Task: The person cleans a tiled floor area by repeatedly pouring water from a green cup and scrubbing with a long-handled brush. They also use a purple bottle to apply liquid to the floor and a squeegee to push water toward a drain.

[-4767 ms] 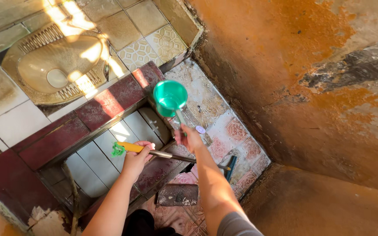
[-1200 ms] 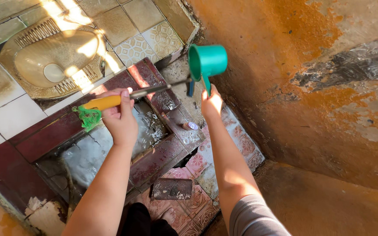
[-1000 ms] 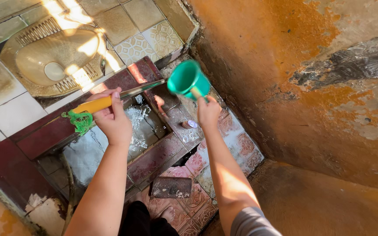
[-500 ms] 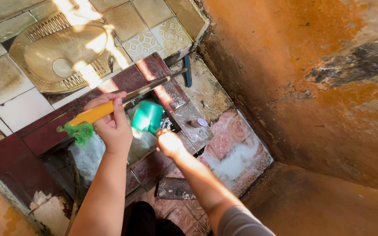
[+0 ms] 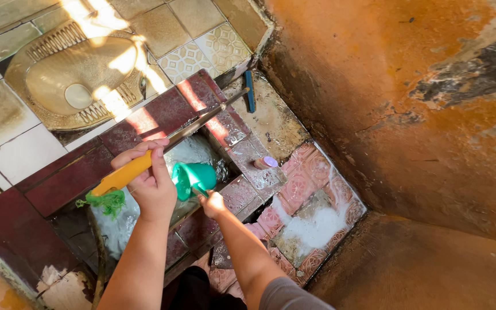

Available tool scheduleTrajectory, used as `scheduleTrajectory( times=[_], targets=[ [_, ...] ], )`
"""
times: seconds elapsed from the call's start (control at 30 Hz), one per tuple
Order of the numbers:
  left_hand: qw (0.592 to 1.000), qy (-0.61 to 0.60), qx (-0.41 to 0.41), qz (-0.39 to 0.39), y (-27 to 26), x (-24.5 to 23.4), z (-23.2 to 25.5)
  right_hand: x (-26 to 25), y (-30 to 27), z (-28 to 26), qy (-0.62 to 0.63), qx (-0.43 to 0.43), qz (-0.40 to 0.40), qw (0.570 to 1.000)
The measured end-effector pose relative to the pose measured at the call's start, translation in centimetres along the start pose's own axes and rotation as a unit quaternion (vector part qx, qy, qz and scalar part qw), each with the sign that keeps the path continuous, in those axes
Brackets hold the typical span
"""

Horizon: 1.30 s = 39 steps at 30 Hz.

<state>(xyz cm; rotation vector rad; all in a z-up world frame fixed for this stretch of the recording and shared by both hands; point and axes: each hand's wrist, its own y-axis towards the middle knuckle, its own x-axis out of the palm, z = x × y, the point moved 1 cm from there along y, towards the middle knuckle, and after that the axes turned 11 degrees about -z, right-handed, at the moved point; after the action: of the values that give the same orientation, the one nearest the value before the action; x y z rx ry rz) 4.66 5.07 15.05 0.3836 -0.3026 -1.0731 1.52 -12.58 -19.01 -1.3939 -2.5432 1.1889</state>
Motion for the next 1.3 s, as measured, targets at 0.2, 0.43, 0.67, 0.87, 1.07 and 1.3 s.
scheduleTrajectory(
  times=[0.2,0.43,0.67,0.87,1.07,1.3],
  targets=[
    [0.998,-0.045,-0.041,0.005,1.5,0.8,0.9,-3.9,-5.8,-2.0,0.542,0.025,-0.071,0.837],
    [0.994,-0.083,-0.076,0.017,5.8,0.9,4.5,-12.1,-15.4,-10.0,0.609,-0.007,-0.035,0.792],
    [0.994,-0.083,-0.064,-0.011,9.5,4.0,7.5,-23.1,-17.2,-18.7,0.445,-0.040,0.116,0.887],
    [0.990,0.007,-0.057,-0.131,12.0,5.7,9.2,-31.1,-10.0,-21.5,0.246,-0.012,0.258,0.934],
    [0.963,0.088,-0.135,-0.216,13.9,5.1,10.5,-36.6,-4.8,-20.9,-0.192,0.013,0.418,0.888],
    [0.967,0.059,-0.140,-0.204,14.2,4.5,11.2,-37.0,-8.4,-25.3,-0.129,0.050,0.371,0.918]
  ],
)
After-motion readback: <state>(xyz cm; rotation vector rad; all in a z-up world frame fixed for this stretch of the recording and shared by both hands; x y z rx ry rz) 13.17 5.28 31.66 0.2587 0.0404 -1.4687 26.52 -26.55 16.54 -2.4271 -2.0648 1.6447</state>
